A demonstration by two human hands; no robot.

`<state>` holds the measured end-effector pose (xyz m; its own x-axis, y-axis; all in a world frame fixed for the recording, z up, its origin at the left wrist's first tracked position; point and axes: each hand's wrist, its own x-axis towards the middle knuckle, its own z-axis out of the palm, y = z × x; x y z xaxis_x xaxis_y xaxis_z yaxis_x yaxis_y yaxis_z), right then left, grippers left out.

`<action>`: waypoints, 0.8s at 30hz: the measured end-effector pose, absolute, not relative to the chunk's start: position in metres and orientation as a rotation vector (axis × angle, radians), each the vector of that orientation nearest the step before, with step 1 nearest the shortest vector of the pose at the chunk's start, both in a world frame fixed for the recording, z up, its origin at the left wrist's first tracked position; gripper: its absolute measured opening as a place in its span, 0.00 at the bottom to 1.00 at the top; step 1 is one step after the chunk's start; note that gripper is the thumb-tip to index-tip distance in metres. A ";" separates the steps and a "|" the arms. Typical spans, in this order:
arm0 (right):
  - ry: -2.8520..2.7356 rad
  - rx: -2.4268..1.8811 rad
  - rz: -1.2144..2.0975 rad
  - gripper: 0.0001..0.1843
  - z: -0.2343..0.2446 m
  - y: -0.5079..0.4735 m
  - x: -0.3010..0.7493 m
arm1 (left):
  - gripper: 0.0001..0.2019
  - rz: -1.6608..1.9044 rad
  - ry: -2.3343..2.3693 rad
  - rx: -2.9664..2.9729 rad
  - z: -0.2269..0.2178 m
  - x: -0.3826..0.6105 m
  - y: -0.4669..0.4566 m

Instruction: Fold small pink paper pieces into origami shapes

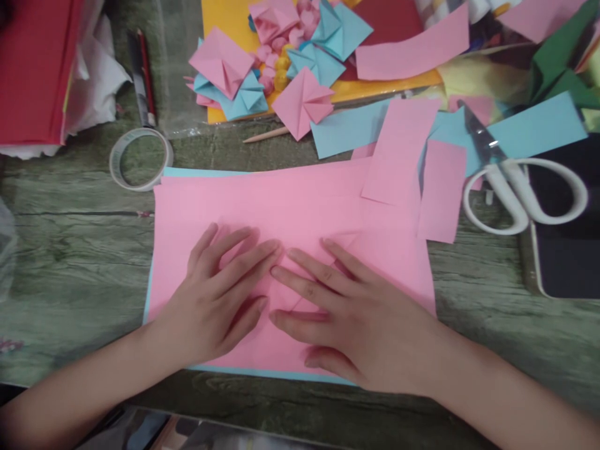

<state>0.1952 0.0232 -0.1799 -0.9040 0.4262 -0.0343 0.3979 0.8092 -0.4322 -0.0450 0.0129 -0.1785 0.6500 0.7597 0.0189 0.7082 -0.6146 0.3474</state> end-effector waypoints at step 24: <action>-2.938 -0.670 0.631 0.31 -0.181 0.022 0.195 | 0.27 0.203 1.192 2.538 -0.177 -0.044 0.012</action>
<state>0.1951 0.0218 -0.1814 -0.9033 0.4279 -0.0294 0.4022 0.8213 -0.4045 -0.0437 0.0120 -0.1772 0.6400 0.7683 -0.0104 0.7215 -0.5963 0.3519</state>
